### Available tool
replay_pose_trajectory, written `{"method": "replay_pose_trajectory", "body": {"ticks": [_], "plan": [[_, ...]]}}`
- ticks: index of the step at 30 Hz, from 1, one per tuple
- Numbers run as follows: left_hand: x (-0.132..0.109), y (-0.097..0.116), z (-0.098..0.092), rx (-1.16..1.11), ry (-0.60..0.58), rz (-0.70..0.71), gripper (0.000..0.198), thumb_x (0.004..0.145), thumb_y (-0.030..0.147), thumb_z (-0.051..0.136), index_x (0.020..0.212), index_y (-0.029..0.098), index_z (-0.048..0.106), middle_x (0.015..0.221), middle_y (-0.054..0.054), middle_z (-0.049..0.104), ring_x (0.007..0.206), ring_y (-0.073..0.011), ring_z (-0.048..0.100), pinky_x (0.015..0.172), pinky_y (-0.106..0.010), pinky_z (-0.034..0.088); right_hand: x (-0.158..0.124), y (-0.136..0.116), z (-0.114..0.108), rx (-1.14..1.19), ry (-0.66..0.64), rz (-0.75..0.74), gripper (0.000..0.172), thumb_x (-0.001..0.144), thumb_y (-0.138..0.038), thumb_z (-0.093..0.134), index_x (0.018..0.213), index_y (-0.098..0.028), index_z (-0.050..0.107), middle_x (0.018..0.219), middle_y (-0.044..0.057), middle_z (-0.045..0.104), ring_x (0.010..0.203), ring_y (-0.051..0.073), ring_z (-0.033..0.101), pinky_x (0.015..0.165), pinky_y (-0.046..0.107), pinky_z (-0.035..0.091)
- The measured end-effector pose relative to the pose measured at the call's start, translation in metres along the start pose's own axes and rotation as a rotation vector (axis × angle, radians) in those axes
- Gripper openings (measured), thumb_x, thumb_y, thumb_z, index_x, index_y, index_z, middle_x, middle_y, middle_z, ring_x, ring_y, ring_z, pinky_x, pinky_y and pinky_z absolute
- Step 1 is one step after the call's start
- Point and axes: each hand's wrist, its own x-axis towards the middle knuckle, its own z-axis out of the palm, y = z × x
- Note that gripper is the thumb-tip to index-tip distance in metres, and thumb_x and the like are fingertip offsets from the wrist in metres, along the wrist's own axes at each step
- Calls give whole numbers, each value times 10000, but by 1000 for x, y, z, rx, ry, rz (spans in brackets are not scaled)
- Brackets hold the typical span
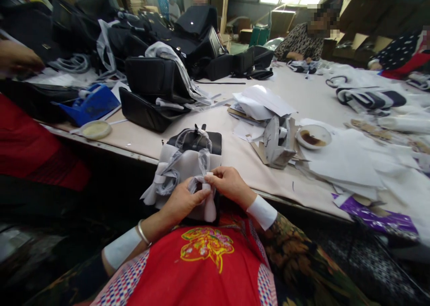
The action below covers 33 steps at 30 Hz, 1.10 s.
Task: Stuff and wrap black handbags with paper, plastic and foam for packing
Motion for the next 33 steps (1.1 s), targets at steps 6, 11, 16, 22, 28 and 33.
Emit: {"method": "replay_pose_trajectory", "body": {"ticks": [6,11,16,22,28,33], "plan": [[2,-9,0,-86,-46,-14,437,791,446,731,1118,165,661,1022,-64,736,915,-221,675,776,-304,510,3,2,14,32,57,-17,300,809,-426,612,761,-138,683,580,-7,595,505,106,492,488,227,376],[2,-8,-1,83,-51,23,365,814,421,695,1062,155,661,984,-61,734,892,-226,675,773,-319,513,4,10,20,144,68,1,340,816,-462,616,850,-131,687,536,-32,561,438,100,460,442,226,367],[-11,2,-5,331,31,136,345,860,417,647,1100,169,638,1014,-80,728,937,-250,681,813,-354,521,-3,17,13,-11,141,-79,389,864,-475,579,1028,-144,700,774,45,700,637,169,607,602,285,487],[-37,20,-63,592,254,409,285,908,382,614,1114,195,678,999,-78,741,882,-220,696,820,-332,539,-45,34,11,-302,313,57,424,864,-549,579,977,-152,671,878,100,721,766,234,656,719,355,507],[3,-34,-137,370,511,234,691,798,627,647,1249,106,604,1231,-190,658,1155,-338,627,977,-458,514,-52,43,33,-255,141,183,702,831,-638,580,1292,-108,593,1251,196,661,1147,339,629,969,452,478],[28,-75,-139,-57,129,119,916,736,665,699,1419,116,433,1338,-215,601,1255,-371,568,1030,-475,481,-29,43,49,-66,226,241,662,745,-575,693,1194,-90,656,1171,189,702,1098,356,652,955,465,498]]}}
